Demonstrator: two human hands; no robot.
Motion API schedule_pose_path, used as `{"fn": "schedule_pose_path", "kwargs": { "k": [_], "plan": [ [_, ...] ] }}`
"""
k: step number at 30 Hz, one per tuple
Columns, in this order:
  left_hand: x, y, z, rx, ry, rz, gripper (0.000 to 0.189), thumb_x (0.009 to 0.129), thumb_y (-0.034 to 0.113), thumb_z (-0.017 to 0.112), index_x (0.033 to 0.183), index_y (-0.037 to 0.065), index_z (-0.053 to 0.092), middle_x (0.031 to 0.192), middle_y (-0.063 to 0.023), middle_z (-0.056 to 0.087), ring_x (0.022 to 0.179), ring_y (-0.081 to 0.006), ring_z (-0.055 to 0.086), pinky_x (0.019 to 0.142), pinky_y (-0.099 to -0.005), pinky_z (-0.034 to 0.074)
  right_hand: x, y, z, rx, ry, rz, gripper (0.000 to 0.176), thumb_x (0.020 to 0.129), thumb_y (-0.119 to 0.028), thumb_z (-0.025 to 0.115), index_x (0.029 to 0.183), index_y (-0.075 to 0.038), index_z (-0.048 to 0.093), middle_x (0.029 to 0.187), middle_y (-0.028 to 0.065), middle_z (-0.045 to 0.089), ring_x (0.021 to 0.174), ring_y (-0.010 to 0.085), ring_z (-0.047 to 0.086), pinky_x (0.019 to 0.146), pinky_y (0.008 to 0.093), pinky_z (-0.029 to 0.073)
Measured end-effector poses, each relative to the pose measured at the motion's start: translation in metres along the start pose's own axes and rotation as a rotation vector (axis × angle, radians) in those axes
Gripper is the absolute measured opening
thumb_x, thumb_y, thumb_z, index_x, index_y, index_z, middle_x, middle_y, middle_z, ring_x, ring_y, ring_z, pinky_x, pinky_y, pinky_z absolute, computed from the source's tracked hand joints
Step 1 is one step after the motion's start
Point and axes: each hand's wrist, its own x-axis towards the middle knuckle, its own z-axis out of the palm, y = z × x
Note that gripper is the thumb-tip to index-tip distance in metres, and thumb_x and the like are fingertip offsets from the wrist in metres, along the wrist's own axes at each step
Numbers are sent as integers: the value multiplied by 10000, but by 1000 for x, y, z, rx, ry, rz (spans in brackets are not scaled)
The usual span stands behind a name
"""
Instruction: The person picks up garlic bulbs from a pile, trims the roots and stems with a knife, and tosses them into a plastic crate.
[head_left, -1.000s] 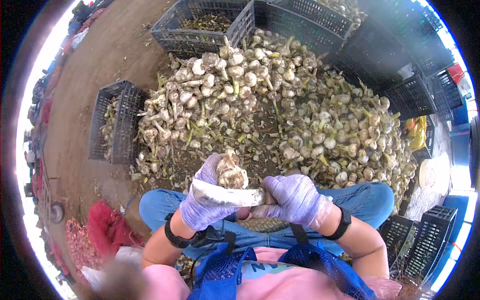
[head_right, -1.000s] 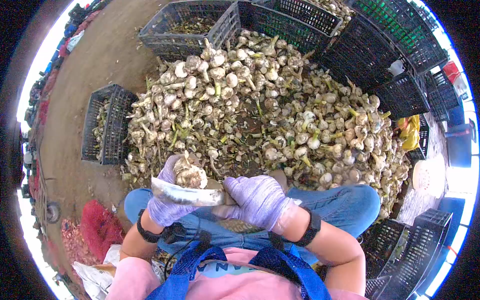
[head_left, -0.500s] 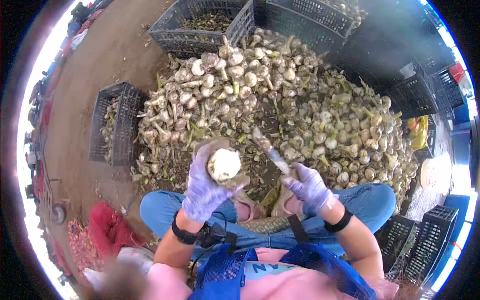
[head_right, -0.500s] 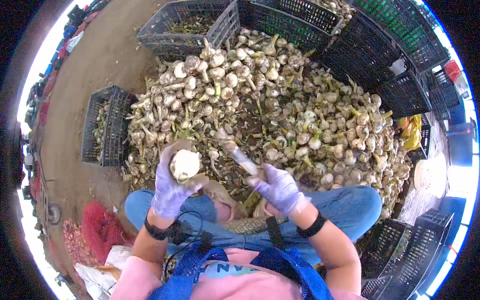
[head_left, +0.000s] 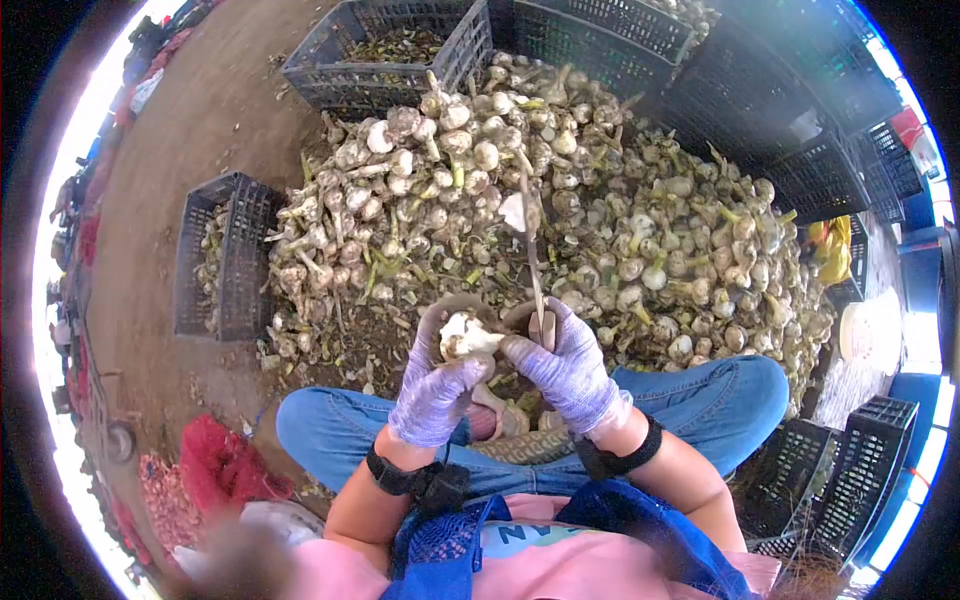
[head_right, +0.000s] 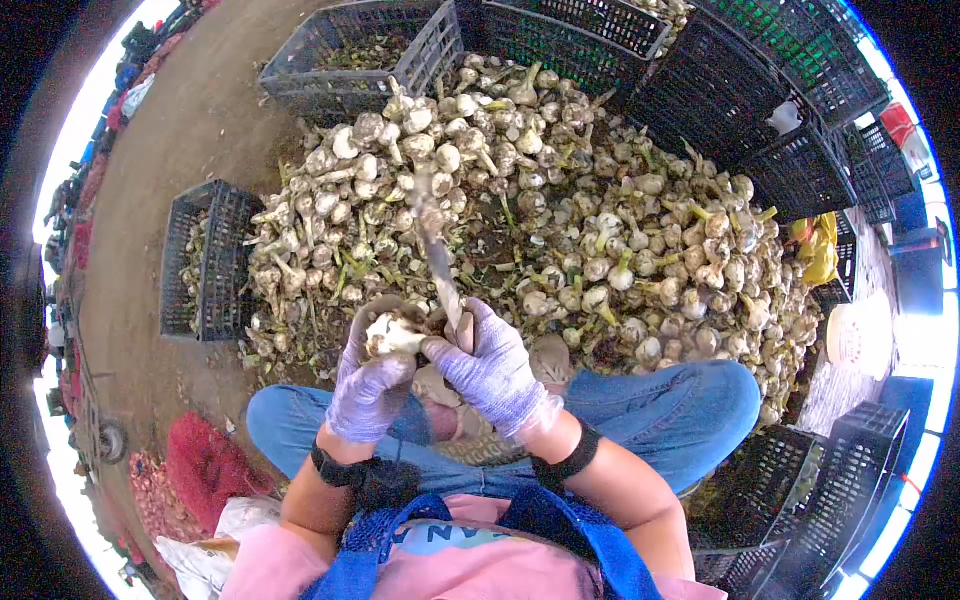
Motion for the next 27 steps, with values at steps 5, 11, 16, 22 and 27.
{"fn": "schedule_pose_path", "kwargs": {
  "k": [5,11,16,22,27],
  "plan": [
    [-2,7,-11,686,-147,-29,411,761,107,651,1135,41,494,1012,-45,554,925,-108,521,826,-259,441,4,4,-2,-260,-81,-172,433,745,-154,711,1077,35,506,805,70,609,732,77,517,646,259,476],
    [-6,22,-22,423,-23,44,340,819,119,626,1123,25,507,980,-6,557,909,-107,523,841,-285,433,-9,-28,-30,-862,-333,-43,467,747,-449,666,917,-27,562,658,166,579,648,328,605,572,373,464],
    [-9,11,-34,849,-90,250,313,836,221,616,1058,14,543,965,-79,584,904,-203,569,807,-331,447,-9,-36,-15,-936,-382,-140,496,772,-475,620,950,-16,561,717,185,612,720,352,619,616,397,479],
    [-3,29,-20,1050,79,545,259,795,93,617,1034,10,556,1021,-163,555,901,-268,567,772,-344,465,-6,8,-43,-629,-296,236,488,790,-465,611,916,3,557,751,201,625,752,350,626,641,405,479],
    [14,32,-46,1002,314,404,331,802,118,630,1100,22,522,1011,-122,551,885,-202,544,760,-312,454,0,19,-75,-704,-144,528,432,816,-426,622,865,-1,555,618,80,558,525,139,535,489,305,449]
  ]
}}
